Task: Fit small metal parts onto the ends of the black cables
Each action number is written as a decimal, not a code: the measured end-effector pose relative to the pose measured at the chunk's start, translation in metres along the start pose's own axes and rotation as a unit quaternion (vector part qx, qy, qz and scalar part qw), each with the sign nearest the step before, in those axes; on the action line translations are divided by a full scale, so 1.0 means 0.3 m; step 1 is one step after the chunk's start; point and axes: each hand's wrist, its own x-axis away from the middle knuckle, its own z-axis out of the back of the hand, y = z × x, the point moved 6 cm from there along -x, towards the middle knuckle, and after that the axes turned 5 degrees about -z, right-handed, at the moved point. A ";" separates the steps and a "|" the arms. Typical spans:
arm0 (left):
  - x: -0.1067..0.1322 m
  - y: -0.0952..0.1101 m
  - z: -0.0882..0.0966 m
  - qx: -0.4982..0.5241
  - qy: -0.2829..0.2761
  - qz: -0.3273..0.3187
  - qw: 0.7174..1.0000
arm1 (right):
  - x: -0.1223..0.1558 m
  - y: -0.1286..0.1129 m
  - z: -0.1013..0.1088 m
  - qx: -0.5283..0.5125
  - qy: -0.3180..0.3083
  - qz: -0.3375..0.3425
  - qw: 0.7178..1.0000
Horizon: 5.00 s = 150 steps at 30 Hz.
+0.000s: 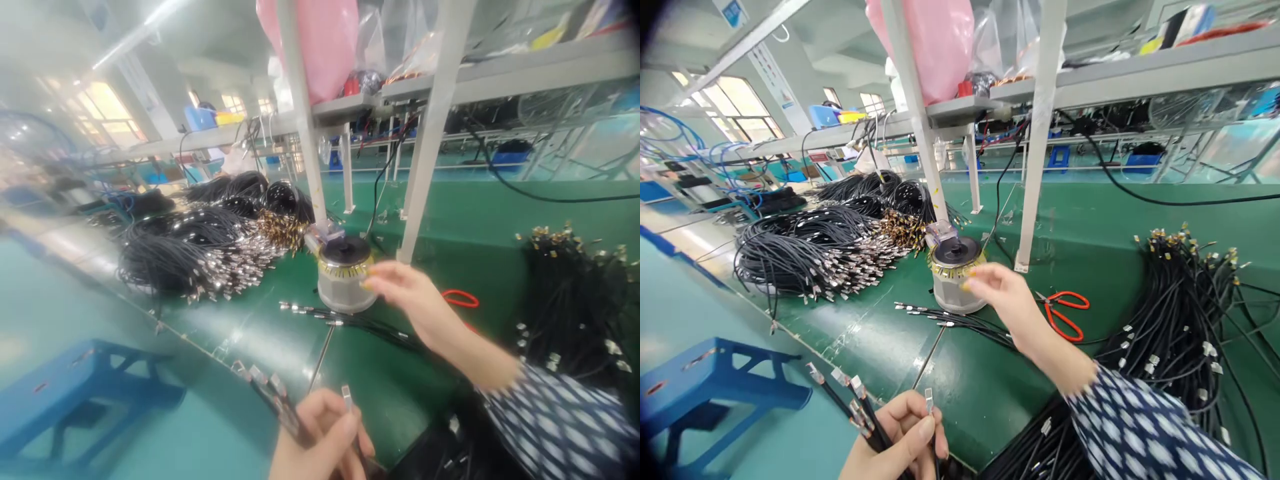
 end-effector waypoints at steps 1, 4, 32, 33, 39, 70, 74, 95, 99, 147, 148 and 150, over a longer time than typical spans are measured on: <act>0.003 0.000 -0.004 0.010 0.000 0.002 1.000 | 0.075 0.034 -0.019 -0.009 -0.051 -0.032 0.998; 0.013 0.001 -0.016 0.022 -0.001 -0.005 1.000 | 0.279 0.145 -0.057 -0.086 -0.136 -0.165 0.973; 0.063 0.026 -0.053 -0.038 0.006 -0.036 0.999 | 0.410 0.180 -0.161 -0.228 -0.158 -0.197 0.940; 0.064 0.026 -0.053 -0.040 0.007 -0.037 0.998 | 0.410 0.180 -0.163 -0.229 -0.157 -0.196 0.940; 0.067 0.025 -0.053 -0.043 0.011 -0.041 0.998 | 0.422 0.193 -0.162 -0.203 -0.108 -0.181 0.956; 0.048 0.011 -0.027 -0.006 0.000 0.011 1.000 | 0.428 0.199 -0.138 -0.135 -0.082 -0.123 0.980; 0.048 0.014 -0.022 -0.005 0.023 0.004 1.000 | 0.427 0.181 -0.141 -0.107 -0.063 -0.103 0.987; 0.047 0.028 -0.033 -0.012 0.050 -0.037 0.998 | 0.417 0.159 -0.120 -0.036 -0.024 -0.052 0.998; 0.040 0.034 -0.032 -0.021 0.056 -0.049 0.997 | 0.421 0.156 -0.118 -0.036 -0.022 -0.046 0.998; 0.028 0.024 -0.033 0.044 0.046 -0.051 0.997 | 0.414 0.125 -0.122 0.047 0.000 0.047 0.998; 0.026 0.024 -0.031 0.043 0.048 -0.052 0.997 | 0.405 0.141 -0.127 0.013 -0.017 0.009 1.000; 0.024 0.023 -0.026 0.039 0.052 -0.050 0.997 | 0.393 0.161 -0.137 -0.034 -0.039 -0.038 0.998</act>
